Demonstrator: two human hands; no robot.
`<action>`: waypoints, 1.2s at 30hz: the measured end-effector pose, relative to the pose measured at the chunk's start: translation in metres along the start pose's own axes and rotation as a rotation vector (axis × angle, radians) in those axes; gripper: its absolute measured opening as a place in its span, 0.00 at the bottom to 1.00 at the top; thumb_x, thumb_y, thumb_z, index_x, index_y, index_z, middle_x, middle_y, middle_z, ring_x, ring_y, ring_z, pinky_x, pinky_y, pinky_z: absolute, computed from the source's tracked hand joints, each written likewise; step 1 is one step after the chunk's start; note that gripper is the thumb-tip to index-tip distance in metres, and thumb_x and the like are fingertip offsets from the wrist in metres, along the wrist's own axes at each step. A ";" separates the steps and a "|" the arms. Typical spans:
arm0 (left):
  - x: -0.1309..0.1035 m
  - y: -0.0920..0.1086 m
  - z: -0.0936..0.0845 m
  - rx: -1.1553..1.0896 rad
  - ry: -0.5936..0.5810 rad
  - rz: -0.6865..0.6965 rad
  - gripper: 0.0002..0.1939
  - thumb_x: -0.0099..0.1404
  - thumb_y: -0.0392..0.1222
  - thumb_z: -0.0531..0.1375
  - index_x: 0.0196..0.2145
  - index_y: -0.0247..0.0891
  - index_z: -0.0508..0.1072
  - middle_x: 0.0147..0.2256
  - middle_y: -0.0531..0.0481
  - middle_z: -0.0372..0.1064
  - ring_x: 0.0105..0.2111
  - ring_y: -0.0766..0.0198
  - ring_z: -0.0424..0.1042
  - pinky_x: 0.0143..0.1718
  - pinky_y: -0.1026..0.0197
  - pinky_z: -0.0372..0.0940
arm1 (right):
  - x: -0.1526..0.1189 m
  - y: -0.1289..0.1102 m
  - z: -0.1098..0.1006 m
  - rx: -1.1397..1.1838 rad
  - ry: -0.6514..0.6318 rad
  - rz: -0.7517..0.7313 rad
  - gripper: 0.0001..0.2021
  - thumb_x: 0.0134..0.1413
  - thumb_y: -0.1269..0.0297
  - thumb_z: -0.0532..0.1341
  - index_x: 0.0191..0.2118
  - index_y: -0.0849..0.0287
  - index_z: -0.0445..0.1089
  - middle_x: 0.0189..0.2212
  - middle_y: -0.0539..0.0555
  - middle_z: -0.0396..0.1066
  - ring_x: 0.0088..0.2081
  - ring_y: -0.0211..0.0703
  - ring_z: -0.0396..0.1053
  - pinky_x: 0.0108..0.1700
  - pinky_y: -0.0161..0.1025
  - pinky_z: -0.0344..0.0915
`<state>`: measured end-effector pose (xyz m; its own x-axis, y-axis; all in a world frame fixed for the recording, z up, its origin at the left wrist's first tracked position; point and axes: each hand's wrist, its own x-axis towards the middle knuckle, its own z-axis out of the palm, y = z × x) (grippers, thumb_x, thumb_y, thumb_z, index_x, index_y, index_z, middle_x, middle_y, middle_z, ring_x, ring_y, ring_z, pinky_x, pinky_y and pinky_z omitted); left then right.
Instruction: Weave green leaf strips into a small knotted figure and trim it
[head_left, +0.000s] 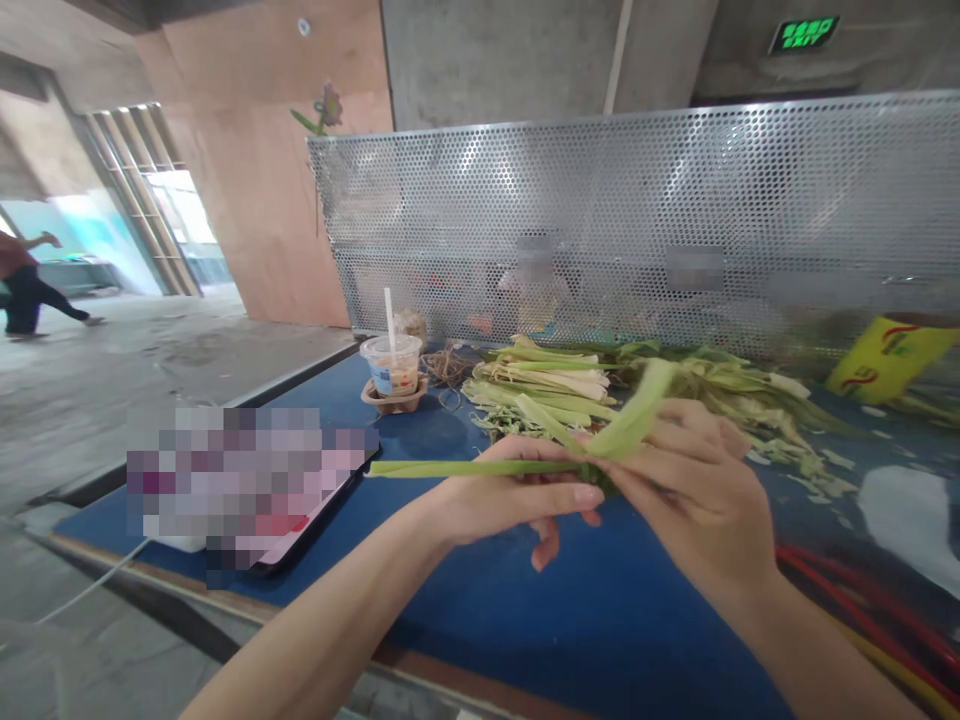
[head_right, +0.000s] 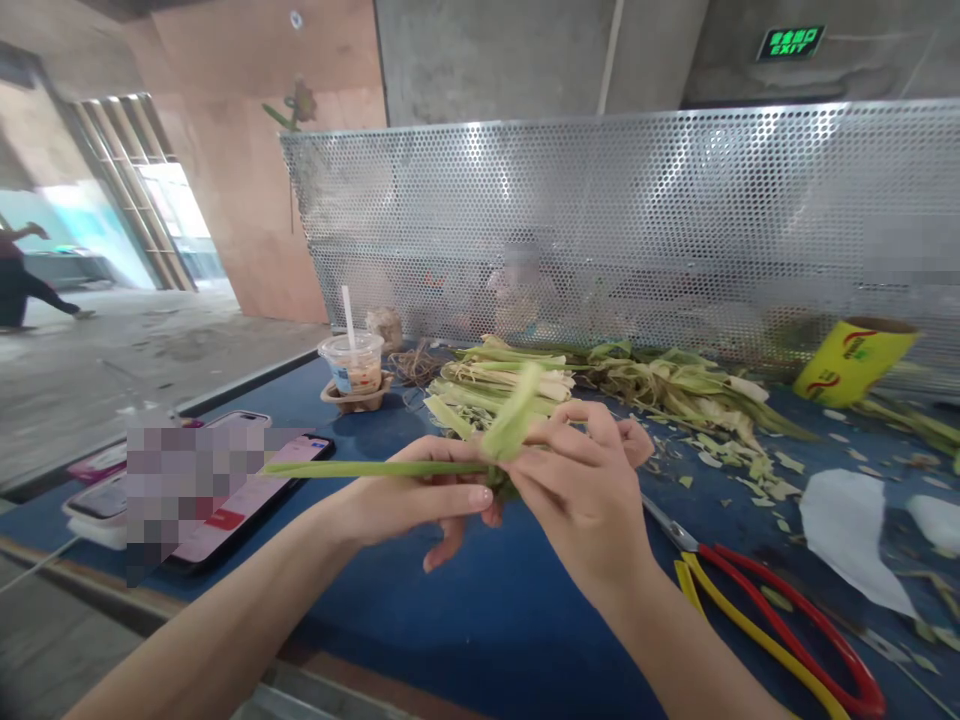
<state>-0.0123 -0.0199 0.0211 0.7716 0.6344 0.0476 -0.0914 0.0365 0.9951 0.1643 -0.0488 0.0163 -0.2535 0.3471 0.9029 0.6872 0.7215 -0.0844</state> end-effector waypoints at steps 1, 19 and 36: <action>0.000 0.000 -0.001 -0.041 -0.023 0.004 0.15 0.51 0.45 0.66 0.33 0.32 0.73 0.27 0.51 0.67 0.15 0.74 0.64 0.13 0.69 0.59 | 0.000 0.001 -0.002 -0.007 -0.020 -0.083 0.10 0.50 0.75 0.60 0.30 0.51 0.73 0.30 0.51 0.74 0.37 0.46 0.63 0.36 0.44 0.61; 0.006 -0.017 0.013 0.016 0.189 0.147 0.15 0.50 0.48 0.64 0.26 0.32 0.71 0.15 0.59 0.56 0.12 0.75 0.57 0.11 0.69 0.53 | 0.000 0.009 -0.004 -0.130 -0.317 -0.257 0.13 0.59 0.71 0.50 0.39 0.52 0.70 0.35 0.53 0.69 0.34 0.42 0.64 0.38 0.45 0.52; 0.009 -0.021 0.014 -0.197 0.268 0.184 0.14 0.56 0.49 0.59 0.24 0.33 0.65 0.19 0.57 0.59 0.15 0.73 0.59 0.13 0.69 0.51 | -0.002 0.000 -0.001 -0.120 -0.212 -0.007 0.12 0.57 0.64 0.53 0.44 0.51 0.71 0.38 0.52 0.71 0.35 0.41 0.72 0.34 0.34 0.70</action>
<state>0.0056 -0.0261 0.0023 0.5417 0.8224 0.1737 -0.3527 0.0348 0.9351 0.1652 -0.0503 0.0145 -0.3869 0.4693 0.7938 0.7575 0.6527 -0.0167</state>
